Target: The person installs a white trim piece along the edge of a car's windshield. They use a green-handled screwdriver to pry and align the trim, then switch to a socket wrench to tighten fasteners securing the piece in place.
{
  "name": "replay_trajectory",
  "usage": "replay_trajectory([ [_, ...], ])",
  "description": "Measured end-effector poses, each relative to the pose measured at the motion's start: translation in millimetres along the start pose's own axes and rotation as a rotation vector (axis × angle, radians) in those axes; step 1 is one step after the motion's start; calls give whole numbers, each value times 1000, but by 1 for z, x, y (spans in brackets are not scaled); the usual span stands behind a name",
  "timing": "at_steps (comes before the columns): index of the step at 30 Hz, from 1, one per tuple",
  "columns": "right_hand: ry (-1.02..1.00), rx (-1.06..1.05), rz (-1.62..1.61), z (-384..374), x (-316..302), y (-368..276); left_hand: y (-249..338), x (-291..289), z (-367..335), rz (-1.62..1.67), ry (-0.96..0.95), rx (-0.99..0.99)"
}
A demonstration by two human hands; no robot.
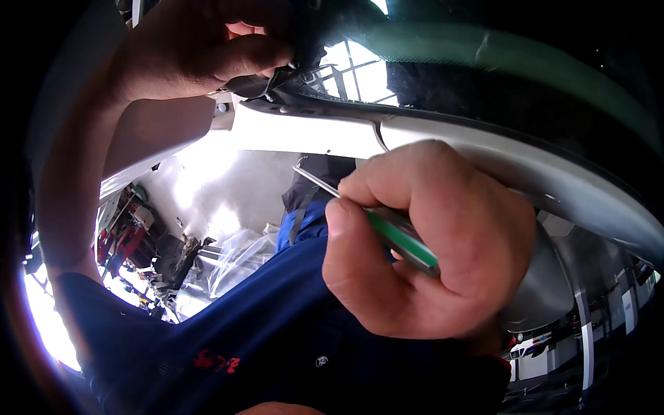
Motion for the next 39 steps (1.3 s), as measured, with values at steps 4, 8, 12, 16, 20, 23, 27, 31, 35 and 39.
replay_trajectory([
  [4,-40,-118,0,5,0,-5,-8,5,4,128,-32,2],
  [8,-40,-141,-77,9,-2,-5,9,4,0,109,-12,175],
  [12,-51,-99,-155,7,-8,-5,-8,6,6,-84,148,124],
  [16,-81,-47,-237,5,-15,3,-14,7,0,-21,92,21],
  [20,-82,-1,-308,-4,-18,11,-7,1,-16,-35,77,182],
  [23,-83,42,-265,-11,-22,9,-7,0,-20,-6,85,192],
  [27,-73,112,-319,0,-26,11,1,-2,-22,32,85,212],
  [31,-88,139,-274,-10,-27,6,2,-5,-19,50,103,197],
  [35,-137,174,-276,-13,-23,10,-2,-5,-20,77,101,196],
  [39,-160,231,-256,-12,-20,11,-4,-3,-18,87,103,199],
])
Point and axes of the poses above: each hand's wrist, its own z-axis away from the middle knuckle, its own x-axis out of the palm, y = z × x, the point moved 9 cm from there along -z, towards the middle knuckle, and after that the axes turned 8 degrees about -z, right-handed, at the moved point
